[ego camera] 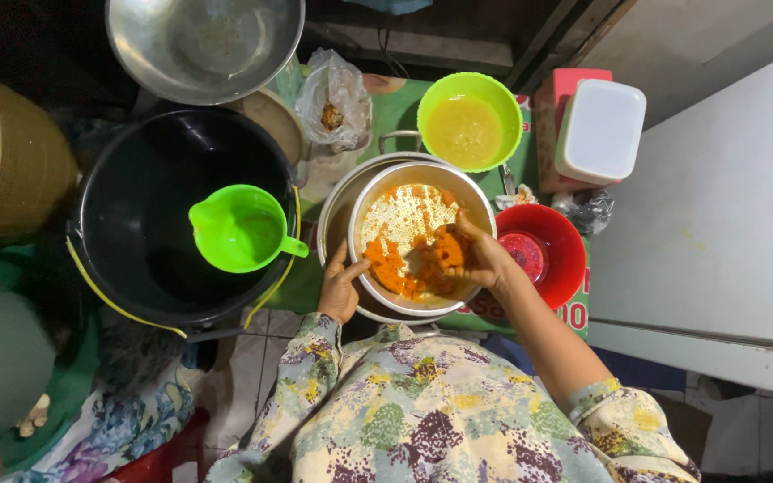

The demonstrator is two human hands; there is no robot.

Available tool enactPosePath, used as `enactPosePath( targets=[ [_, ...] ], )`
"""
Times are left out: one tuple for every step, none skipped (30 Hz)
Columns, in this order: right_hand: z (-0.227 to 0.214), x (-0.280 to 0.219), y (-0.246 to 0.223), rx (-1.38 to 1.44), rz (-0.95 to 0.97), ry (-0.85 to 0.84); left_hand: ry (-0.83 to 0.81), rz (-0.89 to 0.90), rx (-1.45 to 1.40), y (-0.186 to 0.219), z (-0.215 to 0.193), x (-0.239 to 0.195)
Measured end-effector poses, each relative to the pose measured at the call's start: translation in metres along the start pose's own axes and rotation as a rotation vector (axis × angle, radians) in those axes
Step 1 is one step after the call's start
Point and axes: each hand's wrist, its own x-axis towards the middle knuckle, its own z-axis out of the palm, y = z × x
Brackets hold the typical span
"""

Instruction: The person strains an orange puree through a mesh sieve into a pot using a green ladle and hand pressure. They repeatedly press the puree to extract liquid, then rinse the sieve with water from a green bowl to clear remaining residue.

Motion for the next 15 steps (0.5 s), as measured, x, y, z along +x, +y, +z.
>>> enactPosePath(
  targets=[
    [0.001, 0.002, -0.001, 0.028, -0.015, -0.042, 0.001, 0.003, 0.000, -0.001, -0.001, 0.000],
    [0.000, 0.005, 0.000, -0.033, -0.009, 0.016, 0.003, 0.005, -0.001, -0.001, -0.001, 0.001],
    [-0.001, 0.008, 0.000, -0.095, -0.003, 0.074, 0.005, 0.009, -0.001, -0.002, -0.001, 0.001],
    [-0.003, 0.012, 0.000, -0.156, 0.001, 0.132, 0.004, 0.015, 0.007, -0.003, -0.001, 0.001],
    [-0.004, 0.015, 0.001, -0.170, -0.049, 0.089, 0.002, 0.020, 0.015, -0.003, -0.001, 0.001],
    [-0.006, 0.018, 0.001, -0.184, -0.099, 0.046, 0.000, 0.026, 0.024, -0.003, -0.001, 0.001],
    [-0.008, 0.020, 0.002, -0.196, -0.149, 0.003, 0.002, 0.023, 0.023, -0.003, -0.001, 0.001],
    [-0.008, 0.023, 0.002, -0.227, -0.138, 0.051, 0.003, 0.020, 0.021, -0.002, -0.001, 0.000],
    [-0.008, 0.026, 0.002, -0.258, -0.129, 0.100, 0.003, 0.015, 0.019, -0.002, -0.001, 0.000],
    [-0.007, 0.029, 0.001, -0.290, -0.120, 0.149, 0.004, 0.020, 0.024, -0.002, 0.000, 0.000],
    [-0.006, 0.031, 0.001, -0.310, -0.121, 0.194, 0.005, 0.025, 0.030, -0.002, 0.000, 0.000],
    [-0.004, 0.032, 0.000, -0.330, -0.122, 0.239, 0.006, 0.030, 0.037, -0.002, 0.001, 0.000],
    [-0.002, 0.033, 0.000, -0.350, -0.122, 0.286, 0.004, 0.028, 0.035, -0.002, 0.001, 0.000],
    [0.000, 0.033, 0.000, -0.380, -0.131, 0.339, 0.003, 0.027, 0.032, -0.002, 0.001, 0.000],
    [0.001, 0.034, 0.001, -0.409, -0.139, 0.392, 0.001, 0.026, 0.031, -0.002, 0.001, 0.000]
  ],
)
